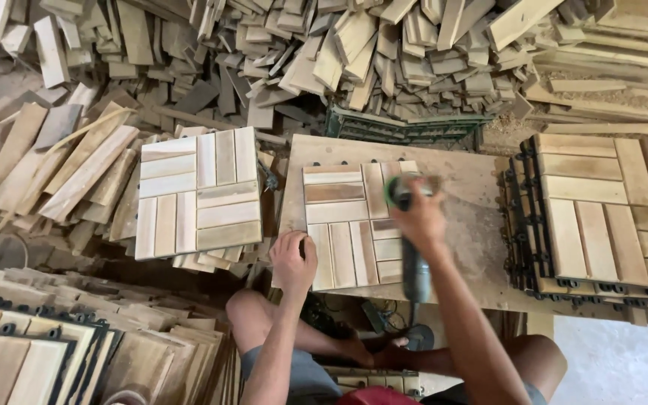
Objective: Sanding the surface of small wooden parquet tiles using a handheld orbital sander in a workshop environment.
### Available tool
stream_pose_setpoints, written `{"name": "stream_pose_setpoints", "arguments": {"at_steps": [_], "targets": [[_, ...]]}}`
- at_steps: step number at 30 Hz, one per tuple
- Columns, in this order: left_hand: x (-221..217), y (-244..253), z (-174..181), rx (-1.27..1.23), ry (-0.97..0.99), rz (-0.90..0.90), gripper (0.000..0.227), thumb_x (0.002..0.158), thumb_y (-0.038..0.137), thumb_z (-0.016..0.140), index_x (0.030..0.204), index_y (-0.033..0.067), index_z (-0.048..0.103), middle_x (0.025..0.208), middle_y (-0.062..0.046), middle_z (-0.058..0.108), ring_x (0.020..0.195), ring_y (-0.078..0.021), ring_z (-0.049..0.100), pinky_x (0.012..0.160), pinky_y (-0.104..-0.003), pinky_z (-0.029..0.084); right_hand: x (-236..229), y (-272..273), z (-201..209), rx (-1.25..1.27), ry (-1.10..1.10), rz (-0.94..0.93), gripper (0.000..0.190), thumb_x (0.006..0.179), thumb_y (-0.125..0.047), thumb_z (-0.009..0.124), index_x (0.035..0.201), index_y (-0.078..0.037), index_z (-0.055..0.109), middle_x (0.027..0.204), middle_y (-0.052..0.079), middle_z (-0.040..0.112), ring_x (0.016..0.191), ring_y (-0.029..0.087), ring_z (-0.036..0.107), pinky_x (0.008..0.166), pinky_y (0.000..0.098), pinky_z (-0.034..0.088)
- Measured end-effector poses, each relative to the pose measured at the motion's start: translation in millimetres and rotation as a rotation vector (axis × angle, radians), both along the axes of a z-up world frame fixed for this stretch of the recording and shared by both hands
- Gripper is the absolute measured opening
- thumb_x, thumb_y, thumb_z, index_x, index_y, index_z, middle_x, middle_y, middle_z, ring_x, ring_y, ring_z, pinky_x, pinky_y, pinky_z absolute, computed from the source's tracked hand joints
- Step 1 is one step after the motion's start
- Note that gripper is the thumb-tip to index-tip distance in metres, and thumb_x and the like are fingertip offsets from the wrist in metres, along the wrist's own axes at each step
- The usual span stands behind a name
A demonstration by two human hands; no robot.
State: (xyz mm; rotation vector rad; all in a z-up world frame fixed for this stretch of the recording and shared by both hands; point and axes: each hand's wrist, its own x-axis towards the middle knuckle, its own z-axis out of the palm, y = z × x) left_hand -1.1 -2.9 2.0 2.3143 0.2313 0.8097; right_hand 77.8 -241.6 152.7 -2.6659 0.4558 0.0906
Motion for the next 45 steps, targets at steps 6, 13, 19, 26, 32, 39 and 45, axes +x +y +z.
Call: {"name": "stream_pose_setpoints", "arguments": {"at_steps": [6,13,19,26,32,39,45], "targets": [[1.0,1.7,3.2,-0.010,-0.004,-0.037,0.010,0.098,0.026,0.066,0.097,0.0179,0.071,0.101,0.001,0.070,0.113,-0.0259,0.065,0.094,-0.040,0.045,8.9,84.4,-23.1,0.071,-0.023,0.240,0.067,0.076,-0.028,0.077,0.139,-0.039,0.059,0.128,0.023,0.047,0.103,0.050,0.070,0.088,0.0539,0.060],[3.3,6.6,-7.0,0.024,-0.004,-0.051,0.010,0.096,0.027,0.067,0.097,0.0184,0.071,0.101,0.001,0.070,0.113,-0.0252,0.065,0.091,-0.040,0.045,21.8,123.1,-37.2,0.052,0.007,0.366,0.077,0.075,-0.033,0.076,0.143,-0.049,0.045,0.137,0.020,0.039,0.095,0.049,0.072,0.087,0.0542,0.061],[1.0,4.2,-1.1,-0.006,0.025,-0.046,0.009,0.095,0.026,0.067,0.095,0.0176,0.071,0.100,0.001,0.069,0.113,-0.0257,0.066,0.090,-0.041,0.046,13.7,63.7,-10.8,-0.011,-0.035,0.244,0.068,0.076,-0.030,0.078,0.140,-0.040,0.057,0.130,0.022,0.047,0.101,0.048,0.071,0.086,0.0543,0.060],[2.7,2.1,-2.2,0.016,0.001,-0.019,0.009,0.091,0.029,0.070,0.093,0.0205,0.071,0.098,0.005,0.068,0.108,-0.0224,0.067,0.088,-0.040,0.047,40.2,-40.0,-39.5,-0.050,-0.058,0.002,0.069,0.074,-0.038,0.076,0.140,-0.039,0.055,0.127,0.022,0.046,0.100,0.051,0.070,0.088,0.0592,0.058],[4.0,2.2,-0.1,0.018,0.009,-0.010,0.010,0.089,0.031,0.069,0.093,0.0214,0.069,0.097,0.005,0.067,0.108,-0.0227,0.066,0.088,-0.041,0.047,49.1,-54.4,-40.9,-0.048,-0.067,-0.076,0.072,0.074,-0.039,0.077,0.142,-0.042,0.051,0.127,0.020,0.042,0.101,0.052,0.069,0.087,0.0608,0.057],[5.2,1.8,3.9,-0.019,0.087,-0.028,0.014,0.093,0.033,0.067,0.095,0.0200,0.069,0.101,0.004,0.067,0.112,-0.0230,0.065,0.092,-0.042,0.046,35.3,49.6,-26.1,0.082,-0.085,0.156,0.068,0.075,-0.028,0.077,0.141,-0.031,0.059,0.139,0.033,0.040,0.108,0.056,0.066,0.092,0.0589,0.056],[4.5,3.4,10.6,0.039,0.024,-0.051,0.010,0.093,0.028,0.066,0.096,0.0185,0.069,0.100,0.002,0.066,0.109,-0.0266,0.065,0.084,-0.042,0.047,41.0,136.7,-40.3,0.046,0.014,0.353,0.077,0.074,-0.032,0.077,0.143,-0.048,0.047,0.137,0.021,0.042,0.097,0.045,0.074,0.084,0.0521,0.062]]}}
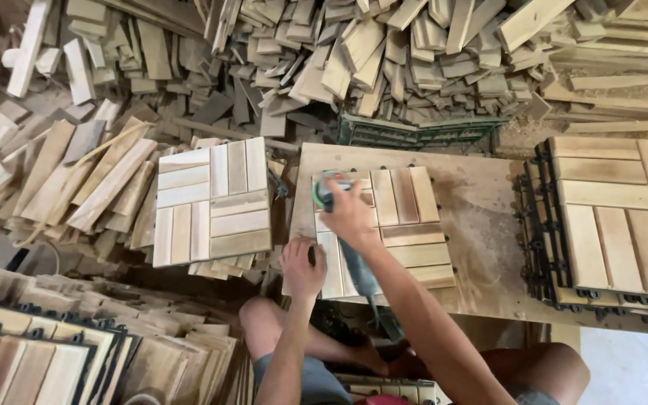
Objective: Sanding the surface of small wooden parquet tiles using a handheld orbital sander in a workshop environment.
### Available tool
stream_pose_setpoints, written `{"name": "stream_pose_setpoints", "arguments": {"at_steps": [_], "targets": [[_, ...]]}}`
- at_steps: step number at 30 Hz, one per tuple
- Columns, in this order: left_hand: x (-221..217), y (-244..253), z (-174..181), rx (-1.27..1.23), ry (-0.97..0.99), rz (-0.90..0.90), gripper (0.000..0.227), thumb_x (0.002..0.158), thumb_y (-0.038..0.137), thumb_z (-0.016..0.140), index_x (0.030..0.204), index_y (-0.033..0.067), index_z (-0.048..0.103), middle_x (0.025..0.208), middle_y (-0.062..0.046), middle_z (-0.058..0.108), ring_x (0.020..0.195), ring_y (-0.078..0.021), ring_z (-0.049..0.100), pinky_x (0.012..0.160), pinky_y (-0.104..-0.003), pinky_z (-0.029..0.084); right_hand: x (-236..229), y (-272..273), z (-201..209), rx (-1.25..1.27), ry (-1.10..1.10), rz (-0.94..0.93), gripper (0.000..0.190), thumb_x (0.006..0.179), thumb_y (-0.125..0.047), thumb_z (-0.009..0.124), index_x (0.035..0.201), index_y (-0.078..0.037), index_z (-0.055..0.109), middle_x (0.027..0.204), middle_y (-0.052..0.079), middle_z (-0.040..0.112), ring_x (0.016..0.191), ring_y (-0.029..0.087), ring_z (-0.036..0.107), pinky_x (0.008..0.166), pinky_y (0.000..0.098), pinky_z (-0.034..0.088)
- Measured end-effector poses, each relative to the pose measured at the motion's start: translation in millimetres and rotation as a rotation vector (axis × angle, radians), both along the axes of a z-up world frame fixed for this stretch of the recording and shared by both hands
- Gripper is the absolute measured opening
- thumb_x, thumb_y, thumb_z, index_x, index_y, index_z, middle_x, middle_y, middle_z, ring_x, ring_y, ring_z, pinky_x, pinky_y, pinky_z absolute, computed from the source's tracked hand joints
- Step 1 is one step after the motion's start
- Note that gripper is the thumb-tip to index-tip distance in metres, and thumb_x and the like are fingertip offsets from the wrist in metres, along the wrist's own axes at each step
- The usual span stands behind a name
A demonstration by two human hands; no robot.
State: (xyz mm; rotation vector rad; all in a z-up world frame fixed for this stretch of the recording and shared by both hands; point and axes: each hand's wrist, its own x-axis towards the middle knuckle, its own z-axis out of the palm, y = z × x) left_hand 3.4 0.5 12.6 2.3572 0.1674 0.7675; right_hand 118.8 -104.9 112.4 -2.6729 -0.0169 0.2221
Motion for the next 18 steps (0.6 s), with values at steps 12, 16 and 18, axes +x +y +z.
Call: {"name": "stream_pose_setpoints", "arguments": {"at_steps": [12,16,18], "targets": [[2.1,-0.3,-19.5,-0.002,-0.002,0.025,0.007,0.088,0.026,0.070,0.092,0.0215,0.068,0.099,0.005,0.065,0.109,-0.0224,0.064,0.085,-0.039,0.045,23.5,-58.6,-22.9,0.035,-0.113,-0.080,0.065,0.077,-0.039,0.078,0.138,-0.043,0.056,0.134,0.018,0.045,0.105,0.043,0.071,0.090,0.0527,0.060],[4.0,-0.2,-21.4,-0.009,0.042,0.038,0.009,0.088,0.028,0.070,0.094,0.0224,0.069,0.102,0.007,0.065,0.113,-0.0200,0.064,0.089,-0.039,0.045,21.7,-111.5,2.6,0.032,-0.108,-0.184,0.066,0.075,-0.032,0.077,0.138,-0.041,0.058,0.137,0.023,0.044,0.106,0.048,0.069,0.092,0.0560,0.057],[1.5,-1.3,-20.8,-0.027,0.098,0.058,0.011,0.087,0.032,0.070,0.095,0.0236,0.069,0.102,0.009,0.065,0.114,-0.0187,0.063,0.092,-0.039,0.045,24.3,-144.3,6.1,-0.020,-0.061,-0.309,0.070,0.075,-0.037,0.076,0.142,-0.037,0.057,0.138,0.025,0.040,0.103,0.053,0.069,0.092,0.0609,0.056]]}}
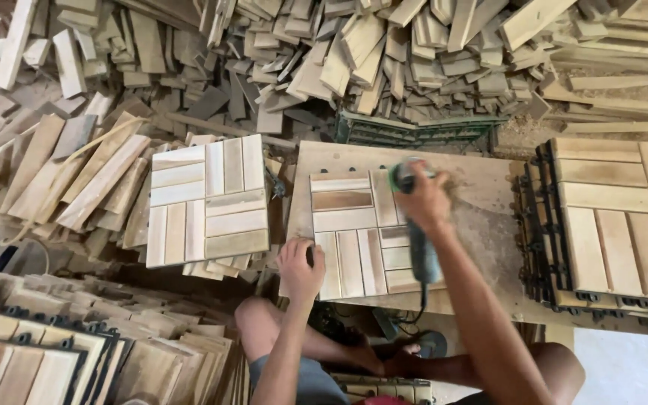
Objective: Sanding the surface of small wooden parquet tiles using a handheld orbital sander in a workshop environment.
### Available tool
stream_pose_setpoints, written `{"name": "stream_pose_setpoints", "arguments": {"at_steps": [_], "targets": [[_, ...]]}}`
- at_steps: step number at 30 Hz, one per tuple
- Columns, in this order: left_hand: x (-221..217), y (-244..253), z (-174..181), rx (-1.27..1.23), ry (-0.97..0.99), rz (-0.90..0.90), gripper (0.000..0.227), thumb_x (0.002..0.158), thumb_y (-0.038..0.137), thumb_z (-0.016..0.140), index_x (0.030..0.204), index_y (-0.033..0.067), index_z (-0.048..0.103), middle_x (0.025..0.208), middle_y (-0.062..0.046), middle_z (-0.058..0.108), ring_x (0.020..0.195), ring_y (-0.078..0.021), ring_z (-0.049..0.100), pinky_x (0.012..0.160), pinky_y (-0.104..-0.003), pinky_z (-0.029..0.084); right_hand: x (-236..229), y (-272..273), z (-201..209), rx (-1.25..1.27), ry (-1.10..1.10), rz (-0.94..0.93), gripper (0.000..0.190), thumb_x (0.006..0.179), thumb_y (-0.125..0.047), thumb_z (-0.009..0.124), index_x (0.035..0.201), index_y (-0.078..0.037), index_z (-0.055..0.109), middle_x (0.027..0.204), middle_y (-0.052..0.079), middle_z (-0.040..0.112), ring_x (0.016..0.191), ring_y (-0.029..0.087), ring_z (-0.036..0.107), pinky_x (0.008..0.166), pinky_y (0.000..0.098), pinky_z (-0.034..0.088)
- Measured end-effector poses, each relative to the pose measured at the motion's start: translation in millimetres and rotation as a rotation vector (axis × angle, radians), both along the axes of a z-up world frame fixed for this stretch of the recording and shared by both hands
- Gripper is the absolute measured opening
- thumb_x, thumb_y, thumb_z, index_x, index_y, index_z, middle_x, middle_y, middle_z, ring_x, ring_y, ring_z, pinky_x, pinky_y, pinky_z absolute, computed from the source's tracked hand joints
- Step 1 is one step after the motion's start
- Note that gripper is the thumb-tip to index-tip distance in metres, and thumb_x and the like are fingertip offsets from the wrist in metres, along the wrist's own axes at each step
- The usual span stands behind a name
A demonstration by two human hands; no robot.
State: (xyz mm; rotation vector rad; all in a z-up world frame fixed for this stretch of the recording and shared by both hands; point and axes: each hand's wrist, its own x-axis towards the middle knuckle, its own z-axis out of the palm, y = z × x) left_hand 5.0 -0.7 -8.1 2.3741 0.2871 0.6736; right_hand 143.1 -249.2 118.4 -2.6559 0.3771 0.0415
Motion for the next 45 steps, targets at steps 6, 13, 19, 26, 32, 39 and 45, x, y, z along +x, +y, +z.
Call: {"name": "stream_pose_setpoints", "arguments": {"at_steps": [6,13,19,26,32,39,45], "targets": [[-1.7,1.5,14.9,0.036,-0.053,-0.050,0.020,0.090,0.036,0.066,0.103,0.0206,0.069,0.103,0.002,0.065,0.109,-0.0242,0.063,0.087,-0.042,0.045,20.1,-57.3,-7.4,-0.039,-0.031,-0.132,0.072,0.072,-0.034,0.075,0.141,-0.041,0.053,0.129,0.021,0.042,0.099,0.054,0.069,0.086,0.0626,0.056],[0.4,0.5,7.9,0.078,-0.051,-0.042,0.031,0.091,0.037,0.063,0.115,0.0209,0.072,0.112,0.001,0.066,0.117,-0.0220,0.060,0.092,-0.040,0.042,18.5,31.4,-6.1,0.010,0.014,0.015,0.073,0.075,-0.034,0.075,0.145,-0.037,0.053,0.141,0.028,0.037,0.106,0.056,0.067,0.094,0.0644,0.054],[1.0,5.2,14.4,0.089,0.002,-0.069,0.031,0.095,0.039,0.061,0.115,0.0192,0.073,0.117,0.000,0.064,0.119,-0.0224,0.058,0.091,-0.040,0.042,24.9,111.4,-10.9,-0.003,-0.070,0.295,0.076,0.073,-0.034,0.082,0.143,-0.040,0.052,0.124,0.021,0.046,0.108,0.048,0.067,0.088,0.0528,0.060],[3.7,6.7,13.5,0.066,0.036,-0.074,0.034,0.094,0.040,0.062,0.119,0.0201,0.072,0.118,-0.001,0.063,0.120,-0.0244,0.058,0.090,-0.040,0.043,40.6,131.9,-20.2,-0.014,0.080,0.353,0.081,0.076,-0.036,0.080,0.147,-0.050,0.044,0.139,0.024,0.037,0.116,0.048,0.063,0.097,0.0564,0.052],[5.9,7.6,8.4,0.037,0.031,-0.080,0.035,0.092,0.040,0.062,0.120,0.0210,0.071,0.118,0.000,0.062,0.120,-0.0242,0.057,0.091,-0.041,0.042,31.7,75.7,-1.7,0.020,-0.001,0.228,0.077,0.074,-0.034,0.080,0.144,-0.044,0.052,0.135,0.027,0.045,0.114,0.049,0.065,0.096,0.0562,0.054],[4.4,6.8,13.4,0.029,0.056,-0.104,0.039,0.092,0.040,0.059,0.126,0.0218,0.068,0.121,0.000,0.060,0.121,-0.0238,0.055,0.093,-0.042,0.039,32.5,-23.9,6.8,-0.012,-0.004,0.024,0.076,0.077,-0.036,0.080,0.148,-0.037,0.052,0.131,0.029,0.043,0.113,0.057,0.062,0.095,0.0616,0.052],[4.8,6.8,15.2,0.068,0.131,-0.131,0.044,0.097,0.043,0.054,0.131,0.0173,0.065,0.127,-0.003,0.057,0.128,-0.0254,0.050,0.097,-0.043,0.037,53.1,-43.8,-7.5,-0.061,-0.001,-0.038,0.079,0.075,-0.041,0.083,0.146,-0.043,0.048,0.135,0.025,0.041,0.115,0.052,0.063,0.096,0.0597,0.052]]}}
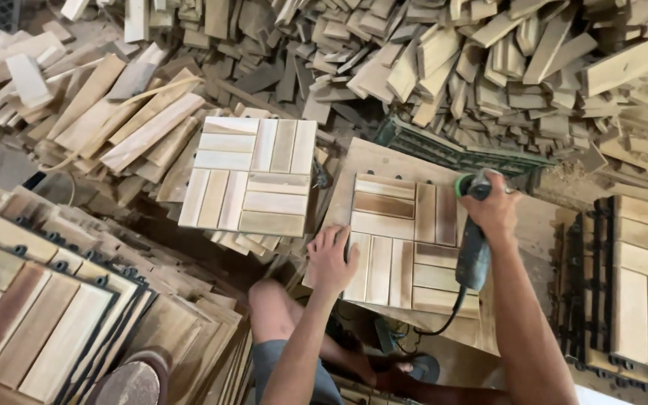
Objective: Sanding the surface of small wooden parquet tiles using a handheld orbital sander in a workshop environment.
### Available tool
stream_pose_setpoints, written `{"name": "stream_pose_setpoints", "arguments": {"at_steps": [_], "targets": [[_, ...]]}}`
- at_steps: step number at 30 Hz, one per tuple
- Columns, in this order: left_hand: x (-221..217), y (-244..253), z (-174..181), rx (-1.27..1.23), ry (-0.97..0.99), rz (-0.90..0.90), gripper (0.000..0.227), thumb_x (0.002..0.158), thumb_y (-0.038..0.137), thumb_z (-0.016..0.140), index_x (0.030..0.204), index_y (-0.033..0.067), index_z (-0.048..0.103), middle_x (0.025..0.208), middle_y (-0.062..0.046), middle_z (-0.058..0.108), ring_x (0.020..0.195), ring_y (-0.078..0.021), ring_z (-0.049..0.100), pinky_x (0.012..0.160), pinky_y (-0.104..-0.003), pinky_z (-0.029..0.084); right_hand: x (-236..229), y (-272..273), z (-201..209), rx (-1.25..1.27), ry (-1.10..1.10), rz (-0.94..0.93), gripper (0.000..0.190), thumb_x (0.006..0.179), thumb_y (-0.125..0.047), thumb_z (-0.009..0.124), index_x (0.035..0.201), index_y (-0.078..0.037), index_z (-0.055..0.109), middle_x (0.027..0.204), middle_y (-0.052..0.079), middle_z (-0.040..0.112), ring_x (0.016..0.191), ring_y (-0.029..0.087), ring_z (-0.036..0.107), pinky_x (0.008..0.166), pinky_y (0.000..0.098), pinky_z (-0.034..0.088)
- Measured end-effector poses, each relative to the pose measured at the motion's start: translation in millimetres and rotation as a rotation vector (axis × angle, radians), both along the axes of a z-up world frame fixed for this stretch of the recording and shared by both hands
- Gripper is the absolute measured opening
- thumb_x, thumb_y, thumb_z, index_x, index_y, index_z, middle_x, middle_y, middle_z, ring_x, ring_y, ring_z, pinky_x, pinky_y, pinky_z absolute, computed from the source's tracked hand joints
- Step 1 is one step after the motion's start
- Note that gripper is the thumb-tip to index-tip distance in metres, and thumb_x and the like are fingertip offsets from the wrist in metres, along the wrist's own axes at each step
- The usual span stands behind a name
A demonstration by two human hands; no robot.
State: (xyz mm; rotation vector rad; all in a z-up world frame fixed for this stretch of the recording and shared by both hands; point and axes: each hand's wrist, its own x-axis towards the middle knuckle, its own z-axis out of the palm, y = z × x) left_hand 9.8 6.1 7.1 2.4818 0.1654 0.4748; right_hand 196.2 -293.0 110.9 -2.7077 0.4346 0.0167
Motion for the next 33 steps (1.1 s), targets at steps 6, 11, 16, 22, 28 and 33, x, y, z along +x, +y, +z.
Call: {"name": "stream_pose_setpoints", "arguments": {"at_steps": [6,11,16,22,28,33], "targets": [[-1.7,2.2,8.6,-0.044,0.065,-0.014,0.049,0.101,0.049,0.049,0.134,0.0167,0.064,0.132,-0.005,0.054,0.134,-0.0276,0.045,0.100,-0.044,0.037,-14.4,91.2,26.2,-0.012,-0.026,0.297,0.067,0.077,-0.040,0.071,0.141,-0.034,0.054,0.117,0.029,0.070,0.107,0.047,0.070,0.093,0.0559,0.054],[1.5,1.6,2.2,-0.029,0.039,0.019,0.046,0.099,0.048,0.052,0.130,0.0176,0.065,0.134,-0.006,0.052,0.136,-0.0276,0.045,0.099,-0.043,0.038,8.4,149.1,-1.2,-0.068,0.081,0.376,0.076,0.069,-0.053,0.077,0.140,-0.054,0.048,0.130,0.018,0.056,0.111,0.044,0.068,0.093,0.0500,0.055],[1.2,4.0,1.7,-0.019,-0.058,0.051,0.038,0.097,0.043,0.059,0.122,0.0164,0.070,0.131,-0.007,0.056,0.134,-0.0291,0.048,0.095,-0.045,0.040,42.8,177.6,-23.6,0.036,0.154,0.495,0.081,0.064,-0.054,0.085,0.135,-0.061,0.047,0.131,0.015,0.049,0.117,0.040,0.065,0.094,0.0466,0.053],[1.5,3.1,0.0,-0.037,-0.048,0.065,0.034,0.096,0.040,0.059,0.113,0.0150,0.075,0.129,-0.003,0.058,0.130,-0.0283,0.052,0.093,-0.046,0.044,80.7,177.4,-15.6,-0.016,0.305,0.607,0.088,0.054,-0.069,0.087,0.133,-0.066,0.049,0.126,0.010,0.057,0.117,0.028,0.066,0.097,0.0360,0.053],[0.7,2.3,1.1,-0.051,-0.091,0.064,0.033,0.095,0.040,0.061,0.110,0.0141,0.075,0.128,-0.003,0.059,0.129,-0.0293,0.054,0.092,-0.047,0.045,70.3,151.5,29.1,0.099,0.429,0.620,0.095,0.058,-0.063,0.087,0.144,-0.050,0.051,0.133,0.021,0.061,0.122,0.038,0.062,0.100,0.0435,0.051],[-1.6,3.3,3.0,-0.094,-0.081,0.056,0.035,0.098,0.040,0.058,0.111,0.0120,0.075,0.130,-0.005,0.059,0.130,-0.0306,0.053,0.093,-0.048,0.045,64.9,104.0,39.6,-0.001,0.443,0.548,0.095,0.058,-0.065,0.085,0.145,-0.047,0.050,0.139,0.017,0.059,0.130,0.034,0.059,0.102,0.0441,0.051]]}}
